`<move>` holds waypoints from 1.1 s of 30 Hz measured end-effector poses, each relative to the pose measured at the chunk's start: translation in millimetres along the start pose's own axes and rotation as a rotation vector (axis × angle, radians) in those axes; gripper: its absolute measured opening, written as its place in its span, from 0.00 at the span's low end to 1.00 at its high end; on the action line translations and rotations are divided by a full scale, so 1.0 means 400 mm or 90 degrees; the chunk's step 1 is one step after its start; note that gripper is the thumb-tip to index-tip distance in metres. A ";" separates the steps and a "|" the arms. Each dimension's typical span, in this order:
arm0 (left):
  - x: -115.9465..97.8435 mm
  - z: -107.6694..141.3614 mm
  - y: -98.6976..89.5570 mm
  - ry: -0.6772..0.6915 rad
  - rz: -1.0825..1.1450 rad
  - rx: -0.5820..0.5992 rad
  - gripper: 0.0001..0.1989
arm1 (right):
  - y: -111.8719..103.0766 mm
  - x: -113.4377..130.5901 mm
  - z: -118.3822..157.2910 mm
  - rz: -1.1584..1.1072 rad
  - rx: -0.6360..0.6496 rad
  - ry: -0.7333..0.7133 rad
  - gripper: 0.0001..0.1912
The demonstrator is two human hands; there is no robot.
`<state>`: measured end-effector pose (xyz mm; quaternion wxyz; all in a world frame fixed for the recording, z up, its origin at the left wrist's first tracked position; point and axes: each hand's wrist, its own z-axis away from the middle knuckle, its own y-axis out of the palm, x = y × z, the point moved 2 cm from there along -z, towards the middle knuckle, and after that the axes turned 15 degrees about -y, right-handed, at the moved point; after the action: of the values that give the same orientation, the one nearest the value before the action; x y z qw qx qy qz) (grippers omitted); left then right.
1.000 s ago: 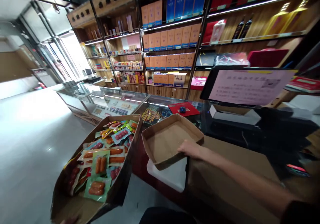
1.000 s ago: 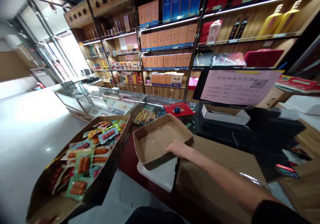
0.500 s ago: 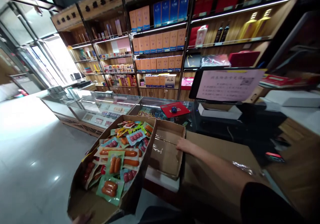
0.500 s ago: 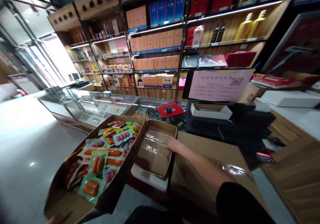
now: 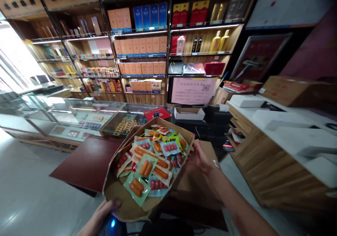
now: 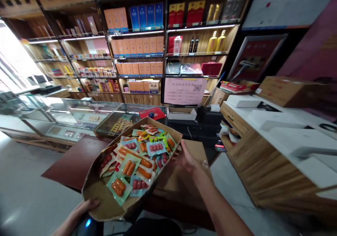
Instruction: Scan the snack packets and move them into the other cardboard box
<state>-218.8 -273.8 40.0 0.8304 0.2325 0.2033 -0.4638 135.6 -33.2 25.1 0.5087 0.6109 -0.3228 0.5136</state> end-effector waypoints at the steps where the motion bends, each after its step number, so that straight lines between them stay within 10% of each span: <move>1: -0.005 -0.008 0.047 0.017 -0.032 0.027 0.19 | -0.040 0.017 0.028 -0.020 -0.065 0.028 0.28; 7: -0.099 -0.114 0.273 0.259 -0.266 0.104 0.31 | -0.251 -0.014 0.204 -0.120 -0.388 -0.078 0.16; 10: -0.119 -0.181 0.279 0.377 -0.382 -0.078 0.37 | -0.283 -0.076 0.269 -0.127 -0.519 -0.177 0.27; 14: -0.054 -0.256 0.254 0.266 -0.554 -0.202 0.37 | -0.243 -0.114 0.310 -0.067 -0.601 -0.177 0.41; 20: 0.040 -0.282 0.309 0.332 -0.597 -0.099 0.33 | -0.189 -0.125 0.345 0.055 -0.507 -0.104 0.54; 25: 0.042 -0.275 0.306 0.354 -0.596 -0.097 0.35 | -0.329 -0.126 0.379 0.295 -0.256 0.055 0.40; 28: 0.043 -0.269 0.293 0.331 -0.579 -0.091 0.35 | -0.369 0.008 0.357 0.553 -0.189 -0.059 0.23; 33: 0.048 -0.185 0.270 0.359 -0.368 -0.171 0.36 | -0.229 0.313 0.371 0.515 -0.035 -0.327 0.20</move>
<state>-125.2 -194.4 -9.3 0.6012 0.1738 0.5378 -0.5650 297.1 -133.6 124.8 0.1880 0.5300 -0.6631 0.4940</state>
